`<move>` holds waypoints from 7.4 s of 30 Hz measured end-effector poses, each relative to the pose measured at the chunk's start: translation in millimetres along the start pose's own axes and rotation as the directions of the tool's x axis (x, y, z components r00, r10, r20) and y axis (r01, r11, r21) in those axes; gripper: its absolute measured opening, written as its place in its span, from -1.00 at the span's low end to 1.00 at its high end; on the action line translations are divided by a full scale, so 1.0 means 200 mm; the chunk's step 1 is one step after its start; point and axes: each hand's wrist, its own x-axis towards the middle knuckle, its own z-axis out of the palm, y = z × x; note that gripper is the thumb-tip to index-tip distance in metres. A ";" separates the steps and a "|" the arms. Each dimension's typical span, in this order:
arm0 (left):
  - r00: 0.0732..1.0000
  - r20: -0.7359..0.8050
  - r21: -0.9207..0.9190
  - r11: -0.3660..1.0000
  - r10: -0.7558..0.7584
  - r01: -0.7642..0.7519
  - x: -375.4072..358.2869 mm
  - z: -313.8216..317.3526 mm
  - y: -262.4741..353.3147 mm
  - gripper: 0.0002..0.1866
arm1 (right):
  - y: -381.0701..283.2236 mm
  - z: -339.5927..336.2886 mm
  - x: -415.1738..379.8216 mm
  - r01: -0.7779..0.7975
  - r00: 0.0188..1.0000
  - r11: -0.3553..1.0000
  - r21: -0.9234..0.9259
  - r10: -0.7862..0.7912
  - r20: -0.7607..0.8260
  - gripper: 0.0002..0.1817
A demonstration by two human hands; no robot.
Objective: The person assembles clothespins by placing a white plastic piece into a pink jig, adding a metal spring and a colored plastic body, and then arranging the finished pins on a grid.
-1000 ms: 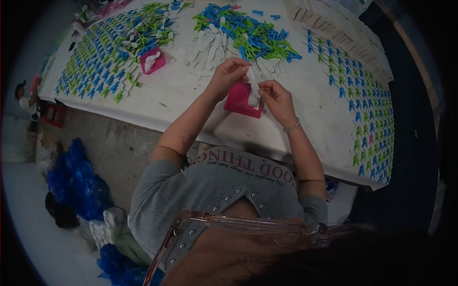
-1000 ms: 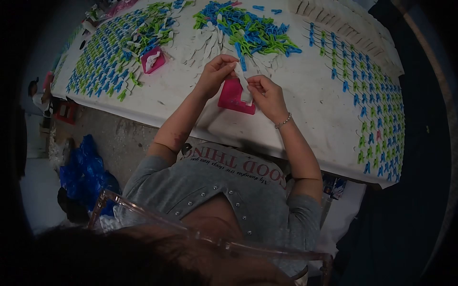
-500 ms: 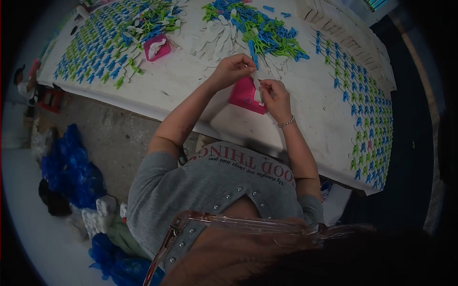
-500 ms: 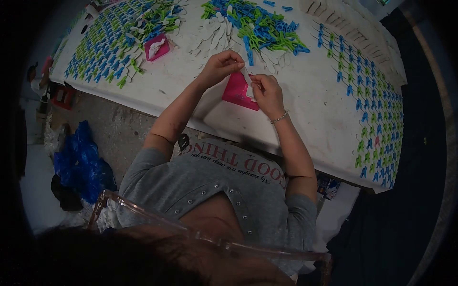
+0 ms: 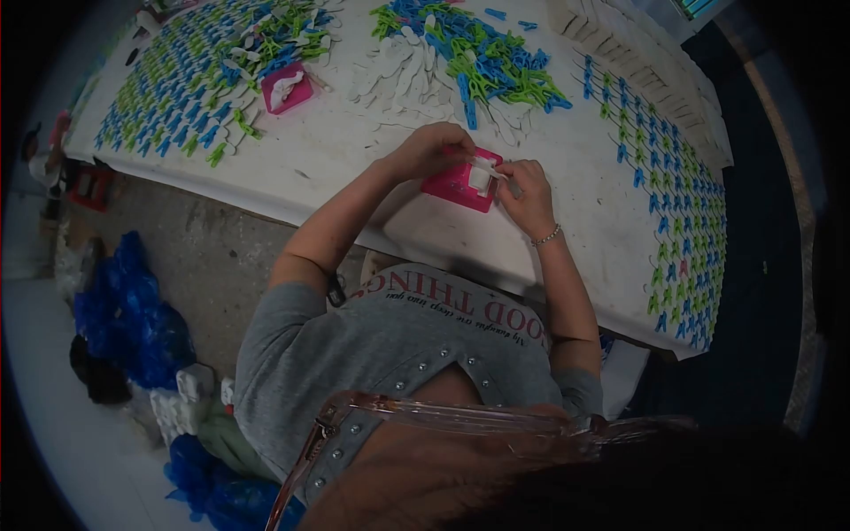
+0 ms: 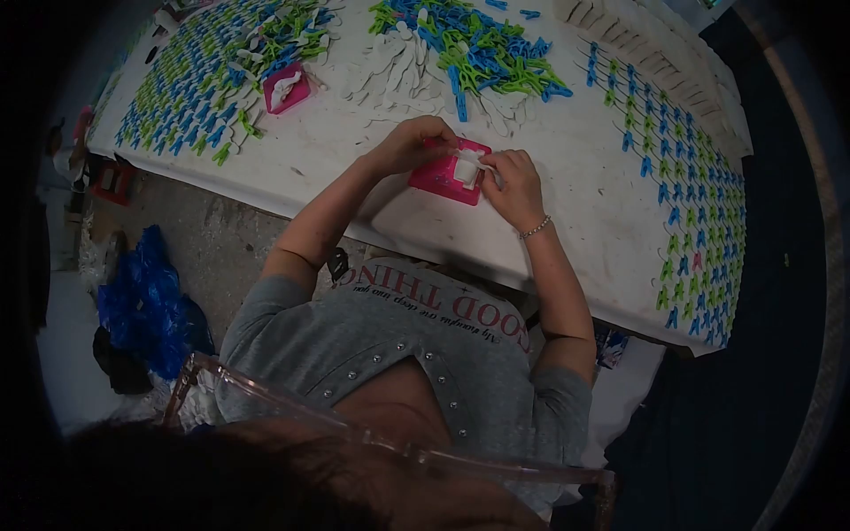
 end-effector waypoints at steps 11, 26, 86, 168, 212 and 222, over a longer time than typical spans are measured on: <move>0.995 0.045 0.076 0.993 0.086 -0.089 0.06 0.05 0.02 -0.90 | -0.06 -0.08 0.09 -0.065 0.996 0.997 0.052 0.068 -0.061 -0.73; 0.999 -0.030 -0.064 0.997 0.040 -0.042 0.02 0.10 0.01 -0.83 | 0.01 0.12 0.05 -0.328 0.935 0.722 0.609 0.339 0.101 -0.60; 0.926 0.009 -0.769 0.590 -0.378 0.248 -0.14 -0.07 0.15 -0.64 | -0.16 -0.12 0.38 -0.534 0.821 0.500 0.681 0.498 0.278 -0.86; 0.877 -0.297 -0.529 0.830 -0.377 0.178 0.17 0.01 0.14 -0.79 | -0.09 -0.02 0.16 -0.479 0.856 0.506 0.717 0.449 0.255 -0.82; 0.984 0.027 0.271 0.947 0.174 -0.174 0.09 0.11 0.01 -0.92 | -0.09 -0.08 0.15 -0.253 0.959 0.887 0.387 0.283 -0.022 -0.73; 0.997 -0.067 -0.072 0.997 0.034 -0.039 0.05 0.05 0.11 -0.83 | -0.01 0.10 0.06 -0.366 0.922 0.718 0.593 0.367 0.125 -0.60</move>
